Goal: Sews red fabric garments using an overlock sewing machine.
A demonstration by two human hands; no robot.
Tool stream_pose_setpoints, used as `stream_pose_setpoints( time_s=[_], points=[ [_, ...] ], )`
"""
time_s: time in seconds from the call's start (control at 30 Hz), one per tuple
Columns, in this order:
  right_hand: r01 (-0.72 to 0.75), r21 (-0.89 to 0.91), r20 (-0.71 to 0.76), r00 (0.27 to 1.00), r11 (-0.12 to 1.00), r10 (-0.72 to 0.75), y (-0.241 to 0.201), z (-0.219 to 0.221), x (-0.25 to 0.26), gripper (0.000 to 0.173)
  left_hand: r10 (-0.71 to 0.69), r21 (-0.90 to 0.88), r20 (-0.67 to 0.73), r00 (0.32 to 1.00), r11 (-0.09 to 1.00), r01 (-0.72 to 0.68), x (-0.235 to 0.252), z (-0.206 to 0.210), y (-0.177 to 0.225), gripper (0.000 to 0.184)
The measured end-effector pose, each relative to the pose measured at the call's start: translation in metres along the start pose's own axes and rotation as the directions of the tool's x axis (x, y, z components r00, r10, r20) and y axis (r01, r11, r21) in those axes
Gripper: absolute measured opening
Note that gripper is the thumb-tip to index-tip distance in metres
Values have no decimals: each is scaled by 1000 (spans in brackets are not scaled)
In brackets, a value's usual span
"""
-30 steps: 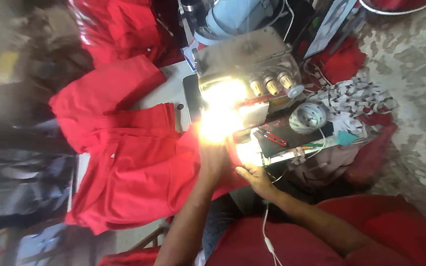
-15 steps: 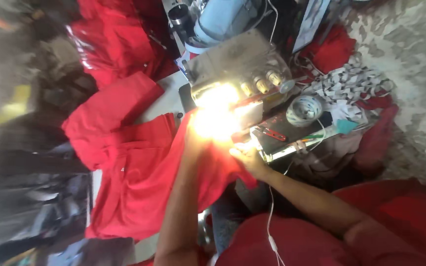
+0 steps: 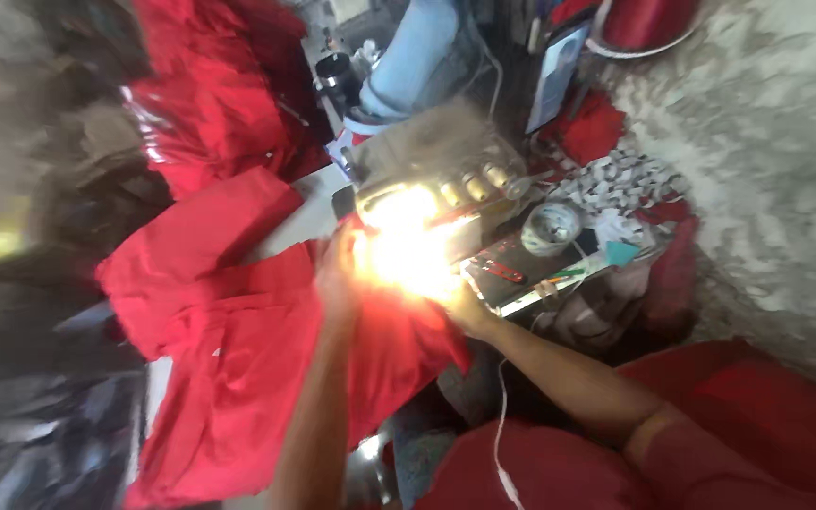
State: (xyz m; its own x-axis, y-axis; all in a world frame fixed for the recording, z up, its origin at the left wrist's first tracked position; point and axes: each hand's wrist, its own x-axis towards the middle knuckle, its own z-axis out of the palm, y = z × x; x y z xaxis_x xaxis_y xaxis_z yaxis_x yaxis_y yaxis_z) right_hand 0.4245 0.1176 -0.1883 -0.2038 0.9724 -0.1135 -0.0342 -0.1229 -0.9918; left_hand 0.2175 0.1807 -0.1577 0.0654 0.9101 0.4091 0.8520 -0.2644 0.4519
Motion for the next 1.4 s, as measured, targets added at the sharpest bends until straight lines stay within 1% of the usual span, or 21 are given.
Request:
stream_pose_setpoints(
  time_s=[0.03, 0.07, 0.1, 0.13, 0.17, 0.2, 0.23, 0.27, 0.3, 0.33, 0.4, 0.43, 0.53, 0.6, 0.73, 0.9, 1.03, 1.13, 1.27, 1.33, 1.4],
  points=[
    [-9, -33, 29, 1000, 999, 10, -1, -4, 2, 19, 26, -13, 4, 1000, 1000, -26, -24, -13, -10, 40],
    [-20, -75, 68, 997, 997, 25, -2, -9, 3, 20, 5, -4, -16, 1000, 1000, -5, -49, -25, -24, 40],
    [-32, -114, 114, 993, 993, 45, -3, -14, 2, 21, -56, 23, -53, 997, 998, 57, -78, -40, -39, 40],
    [-37, -141, 159, 985, 989, 60, -4, -20, 2, 21, -151, 58, -103, 983, 986, 157, -108, -56, -56, 41],
    [-41, -153, 207, 976, 987, 73, -7, -26, -1, 21, -275, 77, -155, 949, 954, 289, -138, -71, -72, 44],
    [-30, -157, 247, 967, 987, 69, -9, -33, -6, 21, -428, 66, -195, 883, 892, 447, -167, -85, -87, 52],
    [2, -167, 281, 959, 986, 46, -10, -40, -10, 19, -577, 46, -225, 785, 799, 600, -194, -96, -99, 62],
    [21, -167, 305, 952, 986, 31, -8, -48, -15, 19, -685, 36, -245, 686, 701, 712, -219, -106, -109, 71],
    [-4, -148, 322, 945, 989, 52, -5, -53, -18, 20, -745, 28, -248, 619, 634, 773, -239, -114, -114, 76],
    [-59, -116, 327, 940, 992, 94, -4, -58, -22, 22, -764, 27, -242, 599, 611, 791, -254, -120, -114, 76],
    [-167, -35, 257, 951, 985, 171, 3, -65, -29, 20, -757, 60, -234, 610, 614, 787, -267, -122, -106, 70],
    [-177, 8, 222, 960, 984, 171, 7, -67, -33, 18, -749, 71, -247, 615, 619, 782, -268, -121, -101, 67],
    [-115, 79, 70, 992, 990, 110, 21, -64, -42, 15, -716, 75, -305, 629, 640, 765, -266, -114, -95, 56],
    [-71, 73, -13, 997, 995, 72, 28, -59, -45, 10, -691, 67, -309, 653, 669, 740, -262, -111, -94, 48],
    [-23, -23, -72, 997, 999, 21, 31, -59, -45, 13, -702, -39, -296, 648, 687, 726, -261, -102, -86, 52],
    [42, -92, -117, 992, 995, -52, 35, -59, -41, 7, -711, -86, -291, 640, 686, 723, -261, -97, -76, 42],
    [71, -138, -113, 990, 988, -87, 34, -55, -45, 12, -692, -153, -334, 640, 710, 688, -273, -97, -88, 55],
    [61, -185, -112, 990, 981, -83, 23, -55, -60, 12, -715, -233, -360, 600, 692, 684, -279, -97, -94, 62],
    [6, -196, -118, 993, 981, -30, 17, -56, -59, 12, -751, -287, -387, 536, 650, 703, -287, -96, -113, 69],
    [25, -178, -105, 994, 984, -45, 18, -57, -57, 13, -785, -346, -381, 489, 611, 712, -288, -94, -116, 75],
    [64, -133, -91, 993, 989, -76, 28, -59, -47, 18, -823, -388, -355, 443, 561, 731, -284, -92, -108, 77]
  ],
)
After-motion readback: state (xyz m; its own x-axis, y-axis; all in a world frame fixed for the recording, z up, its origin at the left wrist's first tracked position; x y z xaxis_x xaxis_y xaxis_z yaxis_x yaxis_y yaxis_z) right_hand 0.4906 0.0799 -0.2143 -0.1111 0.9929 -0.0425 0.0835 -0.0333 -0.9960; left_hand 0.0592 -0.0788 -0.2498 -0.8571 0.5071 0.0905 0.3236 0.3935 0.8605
